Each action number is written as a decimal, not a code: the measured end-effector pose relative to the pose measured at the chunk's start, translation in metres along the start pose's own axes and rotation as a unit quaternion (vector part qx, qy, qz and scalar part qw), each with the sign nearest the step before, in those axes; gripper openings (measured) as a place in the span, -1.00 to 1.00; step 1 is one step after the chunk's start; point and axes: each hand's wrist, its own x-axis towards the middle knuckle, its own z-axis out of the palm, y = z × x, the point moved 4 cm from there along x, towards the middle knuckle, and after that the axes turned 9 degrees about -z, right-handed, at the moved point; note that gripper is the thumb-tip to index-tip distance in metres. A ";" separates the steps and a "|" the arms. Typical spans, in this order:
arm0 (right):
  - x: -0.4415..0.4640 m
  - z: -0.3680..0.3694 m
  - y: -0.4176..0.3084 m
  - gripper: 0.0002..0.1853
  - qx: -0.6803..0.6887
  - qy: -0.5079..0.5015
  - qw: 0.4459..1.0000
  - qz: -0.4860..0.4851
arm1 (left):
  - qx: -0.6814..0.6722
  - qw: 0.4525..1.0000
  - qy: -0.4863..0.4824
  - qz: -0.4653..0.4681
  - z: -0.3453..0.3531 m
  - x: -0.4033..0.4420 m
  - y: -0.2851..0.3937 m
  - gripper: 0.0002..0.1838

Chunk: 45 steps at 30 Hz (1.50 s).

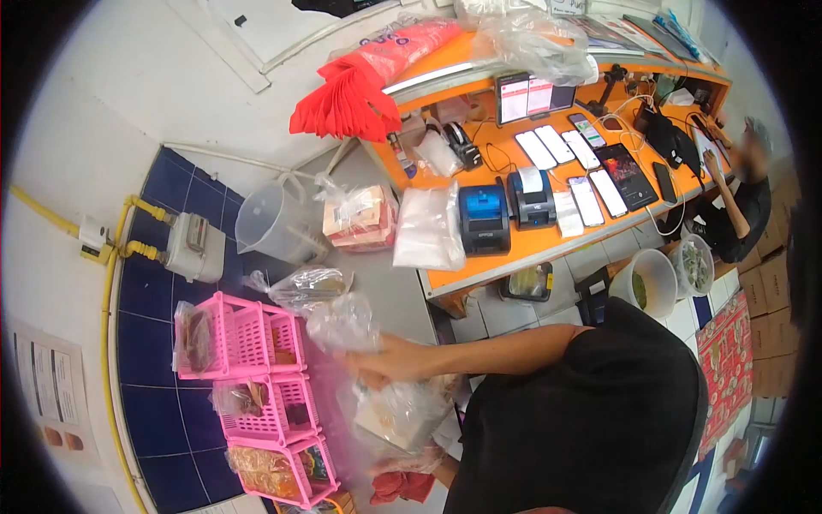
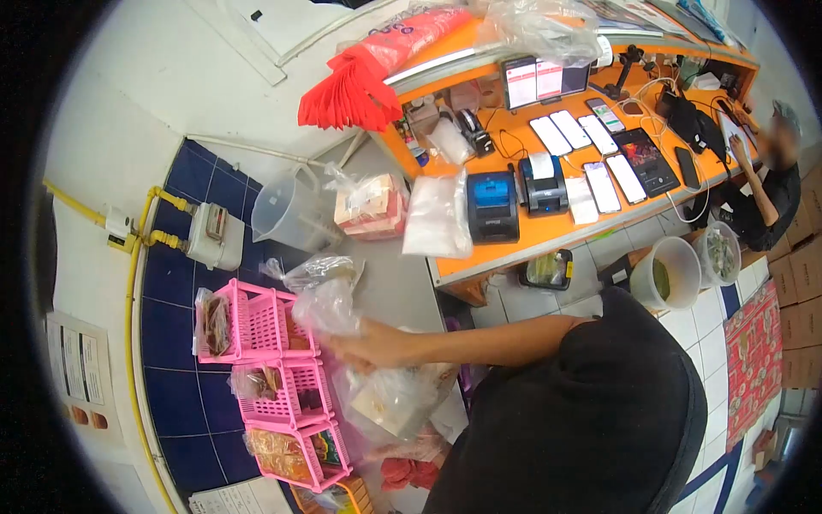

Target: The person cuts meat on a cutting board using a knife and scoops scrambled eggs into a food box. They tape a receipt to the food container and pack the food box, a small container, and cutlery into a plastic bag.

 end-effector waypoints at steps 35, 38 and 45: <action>0.060 0.069 0.132 -0.47 -0.218 -0.246 0.942 -0.075 | -0.208 0.847 -0.168 0.460 -0.008 0.105 -0.071 -0.63; 0.027 0.208 0.104 -0.51 -0.211 -0.371 0.894 -0.137 | -0.389 0.648 -0.510 0.410 -0.016 0.066 -0.047 -0.21; -0.153 0.488 0.323 -0.83 -0.328 -0.683 0.477 -0.445 | -0.239 0.813 -0.399 0.351 0.027 0.122 -0.064 -0.47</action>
